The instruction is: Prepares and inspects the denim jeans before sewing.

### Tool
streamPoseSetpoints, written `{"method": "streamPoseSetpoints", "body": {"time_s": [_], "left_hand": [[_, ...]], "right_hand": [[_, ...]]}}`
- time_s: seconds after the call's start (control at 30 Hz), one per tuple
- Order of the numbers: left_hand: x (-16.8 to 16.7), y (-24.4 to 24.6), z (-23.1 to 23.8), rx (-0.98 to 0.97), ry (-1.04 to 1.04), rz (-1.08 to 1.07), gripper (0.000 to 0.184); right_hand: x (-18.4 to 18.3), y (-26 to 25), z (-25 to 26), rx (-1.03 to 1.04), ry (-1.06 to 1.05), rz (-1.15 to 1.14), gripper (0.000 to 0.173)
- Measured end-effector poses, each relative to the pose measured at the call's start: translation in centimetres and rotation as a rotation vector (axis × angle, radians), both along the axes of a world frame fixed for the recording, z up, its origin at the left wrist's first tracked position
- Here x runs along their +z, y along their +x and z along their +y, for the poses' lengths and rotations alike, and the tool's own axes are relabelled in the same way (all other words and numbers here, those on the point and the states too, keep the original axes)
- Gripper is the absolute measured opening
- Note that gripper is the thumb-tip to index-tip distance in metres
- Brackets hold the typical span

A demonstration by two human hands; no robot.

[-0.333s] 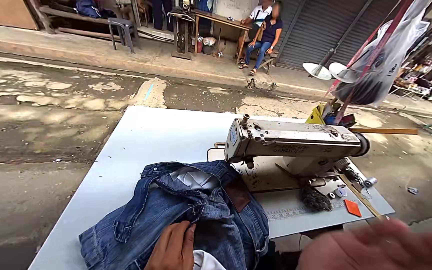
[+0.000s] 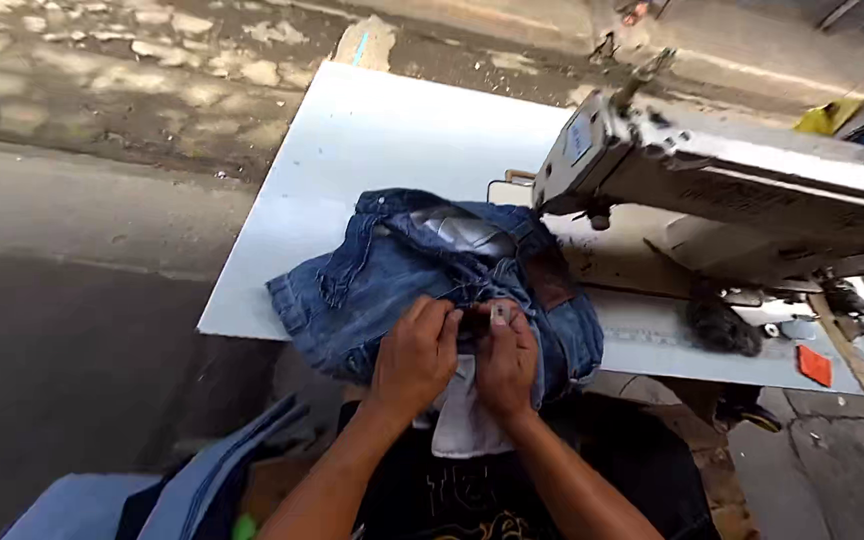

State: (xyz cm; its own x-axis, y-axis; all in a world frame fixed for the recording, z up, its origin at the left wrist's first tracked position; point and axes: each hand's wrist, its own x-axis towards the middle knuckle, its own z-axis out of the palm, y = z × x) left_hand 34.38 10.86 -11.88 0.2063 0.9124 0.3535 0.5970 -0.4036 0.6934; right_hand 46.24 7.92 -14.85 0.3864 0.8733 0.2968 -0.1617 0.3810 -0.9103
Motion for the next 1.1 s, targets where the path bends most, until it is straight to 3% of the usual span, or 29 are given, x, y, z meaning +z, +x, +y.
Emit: {"method": "streamPoseSetpoints", "body": {"time_s": [0.07,0.17,0.37,0.5,1.1], "left_hand": [[-0.5,-0.8,1.1,-0.027,-0.205,-0.141,0.026],[0.1,-1.5,1.5,-0.050,-0.335,-0.258,0.020],[-0.5,-1.4,1.2,-0.029,-0.382,-0.277,0.019],[-0.7,-1.6,1.2,-0.036,-0.390,-0.324,0.019],[-0.9,-1.7,1.1,-0.037,-0.339,-0.328,0.024]], "right_hand": [[0.0,0.0,0.1,-0.038,-0.065,-0.050,0.024],[1.4,-0.7,-0.6,-0.048,-0.013,-0.051,0.023],[1.1,-0.7,0.8,-0.109,-0.148,-0.467,0.019],[0.9,-0.6,0.8,-0.089,-0.153,-0.596,0.020],[1.3,0.4,0.8,0.040,-0.191,-0.577,0.023]]}}
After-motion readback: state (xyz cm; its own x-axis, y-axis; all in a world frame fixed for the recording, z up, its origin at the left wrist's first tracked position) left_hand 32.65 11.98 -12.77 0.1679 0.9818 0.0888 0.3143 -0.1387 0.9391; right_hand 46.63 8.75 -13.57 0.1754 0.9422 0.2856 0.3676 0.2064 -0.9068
